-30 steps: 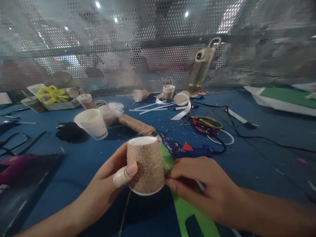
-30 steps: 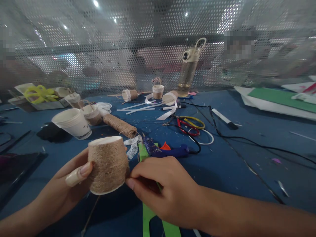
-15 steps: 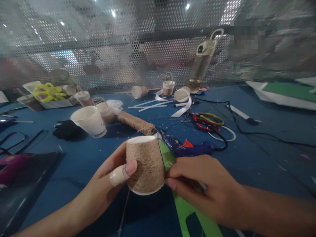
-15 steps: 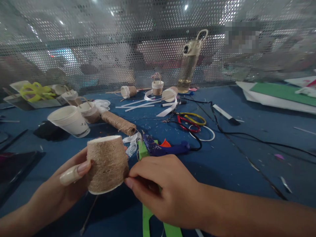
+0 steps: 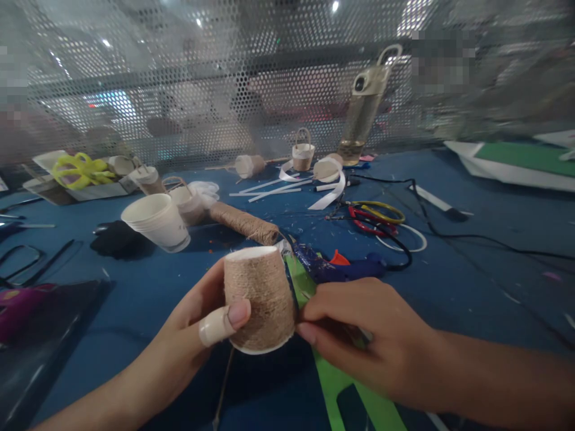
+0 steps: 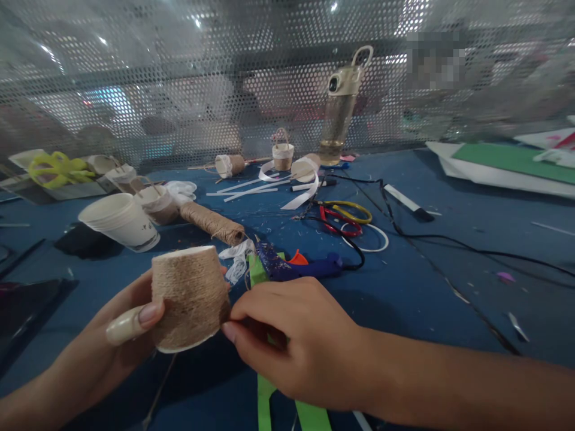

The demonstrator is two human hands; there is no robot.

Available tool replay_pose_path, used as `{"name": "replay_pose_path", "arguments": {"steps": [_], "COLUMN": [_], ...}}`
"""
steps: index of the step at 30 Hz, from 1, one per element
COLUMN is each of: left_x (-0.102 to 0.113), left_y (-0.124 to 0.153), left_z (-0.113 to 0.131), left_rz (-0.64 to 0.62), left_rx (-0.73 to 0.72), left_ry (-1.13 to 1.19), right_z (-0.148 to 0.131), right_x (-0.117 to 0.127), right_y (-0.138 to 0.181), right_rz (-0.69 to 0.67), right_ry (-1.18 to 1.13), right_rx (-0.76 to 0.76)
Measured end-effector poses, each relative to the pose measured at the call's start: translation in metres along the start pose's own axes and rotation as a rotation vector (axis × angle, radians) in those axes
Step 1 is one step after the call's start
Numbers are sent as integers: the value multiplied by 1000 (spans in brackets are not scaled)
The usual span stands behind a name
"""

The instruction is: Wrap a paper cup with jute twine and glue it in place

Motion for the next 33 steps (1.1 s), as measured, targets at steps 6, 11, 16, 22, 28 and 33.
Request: {"name": "replay_pose_path", "arguments": {"steps": [6, 11, 16, 22, 28, 33], "left_x": [-4, -4, 0, 0, 0, 1], "left_y": [0, -1, -1, 2, 3, 3], "left_z": [4, 4, 3, 1, -2, -5], "left_rz": [-27, -48, -57, -53, -64, -87], "left_rx": [3, -3, -18, 4, 44, 32], "left_ry": [-30, -48, -91, -122, -121, -112], "right_z": [1, -1, 3, 7, 9, 9], "right_x": [-2, -3, -6, -15, -20, -23], "right_y": [1, 1, 3, 4, 6, 9], "right_rz": [-6, -36, -68, -175, -222, -252], "right_ry": [3, 7, 2, 16, 17, 19], "right_rx": [-3, -17, -36, -44, -48, -54]}}
Point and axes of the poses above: each hand's wrist, its own y-axis away from the middle knuckle, its own x-axis out of the back of the hand, z = x × y, the point moved 6 cm from there along -y, towards the middle knuckle, and after that the axes turned 11 degrees about -z, right-handed, at the moved point
